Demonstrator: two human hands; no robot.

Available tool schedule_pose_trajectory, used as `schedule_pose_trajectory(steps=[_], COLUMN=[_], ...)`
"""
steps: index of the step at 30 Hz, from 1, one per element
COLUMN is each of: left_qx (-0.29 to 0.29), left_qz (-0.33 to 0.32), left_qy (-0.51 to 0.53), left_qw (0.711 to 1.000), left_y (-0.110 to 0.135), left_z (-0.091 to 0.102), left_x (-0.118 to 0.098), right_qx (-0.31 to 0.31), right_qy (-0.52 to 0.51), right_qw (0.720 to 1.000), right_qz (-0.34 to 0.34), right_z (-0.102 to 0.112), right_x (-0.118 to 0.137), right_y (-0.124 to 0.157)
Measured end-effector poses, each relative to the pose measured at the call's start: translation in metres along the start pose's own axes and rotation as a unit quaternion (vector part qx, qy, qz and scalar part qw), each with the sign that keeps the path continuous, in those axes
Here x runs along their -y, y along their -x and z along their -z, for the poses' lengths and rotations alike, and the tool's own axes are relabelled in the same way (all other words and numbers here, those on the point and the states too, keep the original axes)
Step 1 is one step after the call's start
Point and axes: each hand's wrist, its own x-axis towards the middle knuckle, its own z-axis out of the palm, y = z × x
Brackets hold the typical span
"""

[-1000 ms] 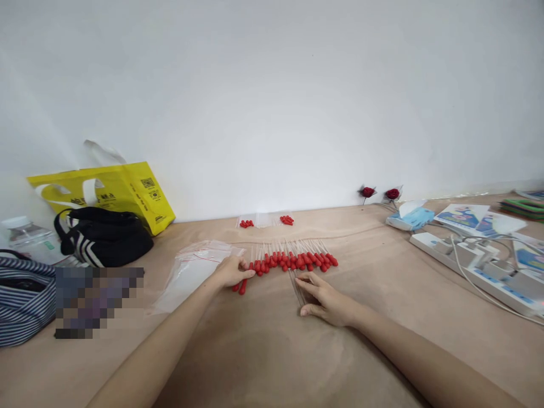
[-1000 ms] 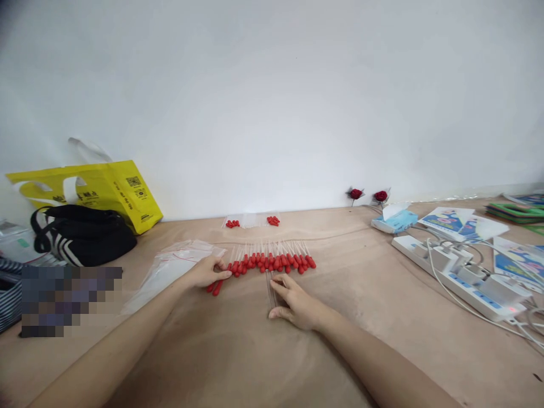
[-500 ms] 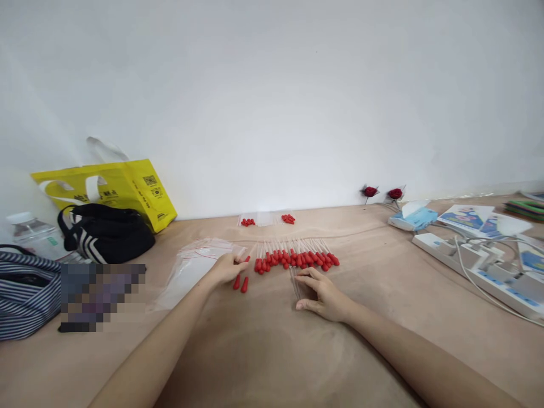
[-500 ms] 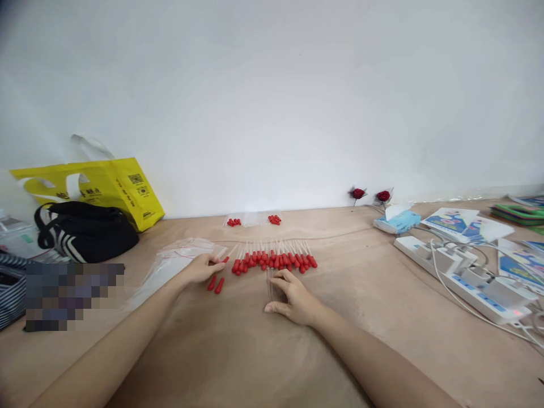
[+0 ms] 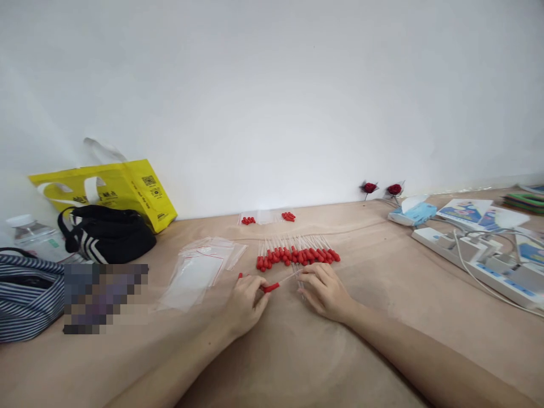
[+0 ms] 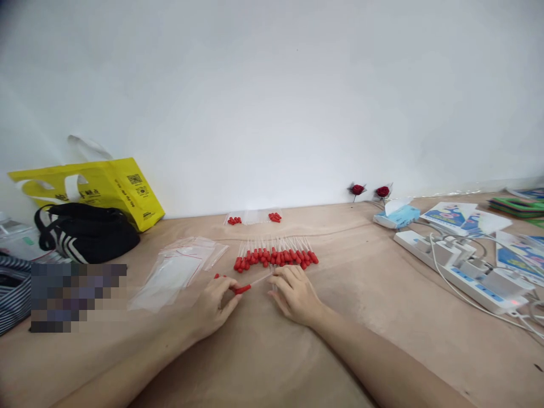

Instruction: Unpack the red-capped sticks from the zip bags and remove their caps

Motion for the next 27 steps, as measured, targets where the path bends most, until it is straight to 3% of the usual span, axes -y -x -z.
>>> schedule_pose_trajectory(steps=[3, 8, 14, 20, 27], left_qx=[-0.016, -0.041, -0.027, -0.047, -0.036], left_qz=[-0.051, -0.078, -0.115, -0.156, -0.157], left_qy=[-0.013, -0.004, 0.018, 0.013, 0.007], left_qw=[0.998, 0.996, 0.993, 0.987, 0.987], left_y=[0.001, 0.004, 0.003, 0.000, 0.002], left_z=[-0.010, -0.014, -0.018, -0.031, -0.029], left_x=[-0.004, -0.006, -0.005, 0.000, 0.002], right_qx=[0.010, 0.017, 0.002, 0.015, 0.014], right_qy=[0.043, 0.053, 0.046, 0.033, 0.021], right_qw=[0.999, 0.997, 0.995, 0.995, 0.996], right_qz=[0.020, 0.054, 0.093, 0.096, 0.084], right_z=[0.000, -0.003, -0.007, -0.009, -0.005], right_x=[0.004, 0.004, 0.005, 0.007, 0.009], right_y=[-0.002, -0.005, -0.004, -0.004, -0.004])
